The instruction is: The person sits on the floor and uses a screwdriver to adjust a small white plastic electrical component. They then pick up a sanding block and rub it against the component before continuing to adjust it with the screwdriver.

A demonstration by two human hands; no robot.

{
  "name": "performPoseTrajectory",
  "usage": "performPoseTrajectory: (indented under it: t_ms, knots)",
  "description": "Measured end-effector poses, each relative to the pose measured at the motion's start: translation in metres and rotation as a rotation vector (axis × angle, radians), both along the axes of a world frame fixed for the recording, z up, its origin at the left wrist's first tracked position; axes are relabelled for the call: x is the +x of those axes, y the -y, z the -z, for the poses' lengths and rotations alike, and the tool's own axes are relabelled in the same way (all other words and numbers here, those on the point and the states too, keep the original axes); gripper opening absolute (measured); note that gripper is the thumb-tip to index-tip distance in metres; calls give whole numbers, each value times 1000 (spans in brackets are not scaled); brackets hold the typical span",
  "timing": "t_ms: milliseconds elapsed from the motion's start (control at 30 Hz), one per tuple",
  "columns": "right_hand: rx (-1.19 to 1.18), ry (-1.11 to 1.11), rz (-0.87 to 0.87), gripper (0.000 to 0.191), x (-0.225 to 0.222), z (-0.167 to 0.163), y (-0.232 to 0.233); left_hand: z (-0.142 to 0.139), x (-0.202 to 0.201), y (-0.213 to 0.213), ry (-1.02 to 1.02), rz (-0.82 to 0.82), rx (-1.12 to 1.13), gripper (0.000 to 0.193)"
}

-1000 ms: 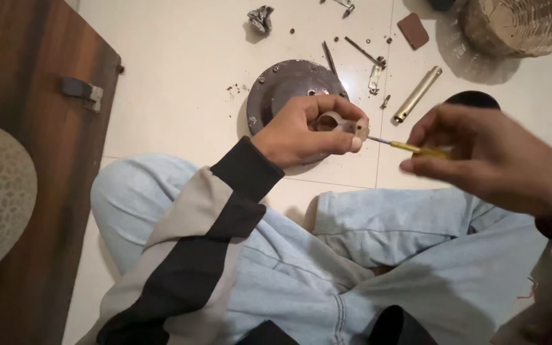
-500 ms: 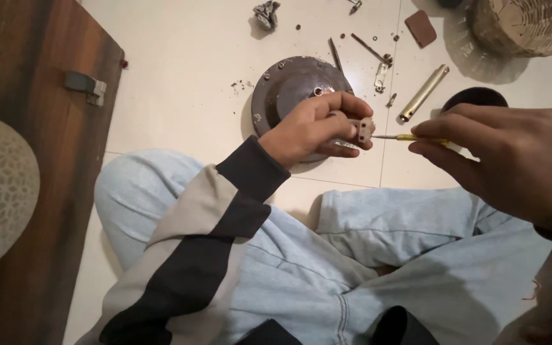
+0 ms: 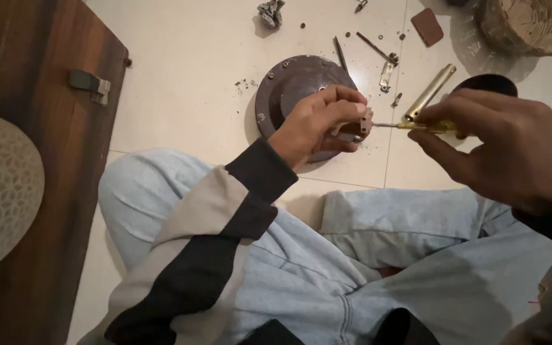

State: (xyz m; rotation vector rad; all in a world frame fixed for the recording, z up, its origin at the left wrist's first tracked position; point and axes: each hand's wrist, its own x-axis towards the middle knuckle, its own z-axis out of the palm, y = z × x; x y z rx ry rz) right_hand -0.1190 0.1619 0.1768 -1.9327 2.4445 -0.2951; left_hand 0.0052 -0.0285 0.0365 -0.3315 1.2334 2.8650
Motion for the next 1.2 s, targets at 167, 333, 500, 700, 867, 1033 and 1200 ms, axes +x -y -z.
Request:
performPoseTrajectory:
  t_ms: [167, 333, 500, 700, 867, 1033, 1200]
  knots:
    - [-71, -125, -52, 21, -9, 11, -1, 0, 3, 2, -22, -67, -8, 35]
    - [27, 105, 109, 19, -22, 61, -4, 0, 3, 4, -47, -92, 136, 31]
    - [123, 188, 78, 13, -35, 139, -1, 4, 9, 3, -56, -103, 238, 27]
    - [166, 48, -36, 11, -54, 194, 2, 9, 7, 1, -21, -135, 278, 27]
    - [198, 43, 1, 16, -58, 204, 3, 15, 4, -1, -113, -94, 306, 23]
    - [168, 62, -1, 22, -50, 181, 3, 20, -2, -3, -218, -46, 352, 25]
    - [-132, 510, 189, 26, -20, 127, 15, 19, -2, -3, -198, -100, 333, 36]
